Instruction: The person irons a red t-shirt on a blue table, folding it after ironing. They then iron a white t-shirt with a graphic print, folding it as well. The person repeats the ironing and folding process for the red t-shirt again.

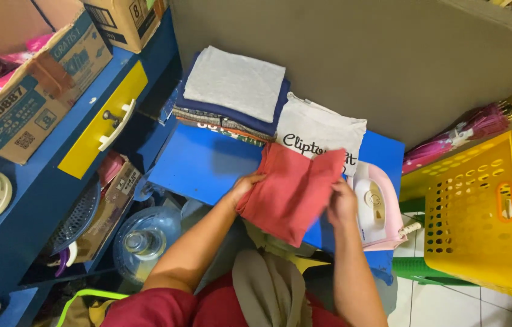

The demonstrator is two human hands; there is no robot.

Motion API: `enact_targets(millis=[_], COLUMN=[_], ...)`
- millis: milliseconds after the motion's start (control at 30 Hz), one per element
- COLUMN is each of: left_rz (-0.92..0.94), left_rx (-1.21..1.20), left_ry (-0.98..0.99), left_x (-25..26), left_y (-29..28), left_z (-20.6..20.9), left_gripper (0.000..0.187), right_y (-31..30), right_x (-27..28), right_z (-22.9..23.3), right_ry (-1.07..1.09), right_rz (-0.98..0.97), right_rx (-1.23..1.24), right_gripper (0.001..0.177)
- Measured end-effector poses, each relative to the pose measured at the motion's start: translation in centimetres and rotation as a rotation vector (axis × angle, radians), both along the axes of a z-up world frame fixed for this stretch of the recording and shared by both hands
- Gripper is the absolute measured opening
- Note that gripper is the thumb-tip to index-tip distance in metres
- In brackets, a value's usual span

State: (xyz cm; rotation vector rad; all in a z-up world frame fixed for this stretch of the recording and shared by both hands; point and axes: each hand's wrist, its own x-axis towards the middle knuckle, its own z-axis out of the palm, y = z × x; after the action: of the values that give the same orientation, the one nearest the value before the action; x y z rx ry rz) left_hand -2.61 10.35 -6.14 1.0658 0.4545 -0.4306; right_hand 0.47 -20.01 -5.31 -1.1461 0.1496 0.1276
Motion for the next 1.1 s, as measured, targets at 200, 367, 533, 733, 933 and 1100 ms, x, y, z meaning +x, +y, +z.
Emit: enact_targets(millis=[200, 367, 533, 733, 933, 1100], left_rz=[0.122, -0.105, -0.015, -0.58, -0.555, -0.534], left_rx=[0.09, 0.343, 1.286, 1.529, 1.641, 1.69], left_ry=[-0.14, -0.292, -0.793, -0.814, -0.72, -0.671], left_x=[-0.4, -4.8, -2.1, -1.7, -1.7, -1.4], left_y=[0.5, 1.6, -1.1, -6.3, -6.2, -5.6], left_z=[0.0, 13.9, 7.2, 7.6, 5.9, 5.4], left_gripper=[0.057, 0.064, 0.068, 0.062, 0.071, 0.079], right_y=[-10.6, -1.6, 3.9, 4.9, 4.4, 3.6], right_x=[-0.2, -7.7, -7.6, -4.6, -4.3, -4.3], right_z=[-0.4, 12.1, 10.7, 4.4, 4.0, 3.4], right_ry=[-0.049, -0.07, -0.717, -0.462, -0.287, -0.303], right_rz=[-0.183, -0.203, -0.211, 0.179, 0.299, 0.291], right_rx=[-0.518, -1.546, -1.766, -1.792, -1.808, -1.755], right_gripper=[0.008, 0.061, 0.056, 0.061, 0.064, 0.068])
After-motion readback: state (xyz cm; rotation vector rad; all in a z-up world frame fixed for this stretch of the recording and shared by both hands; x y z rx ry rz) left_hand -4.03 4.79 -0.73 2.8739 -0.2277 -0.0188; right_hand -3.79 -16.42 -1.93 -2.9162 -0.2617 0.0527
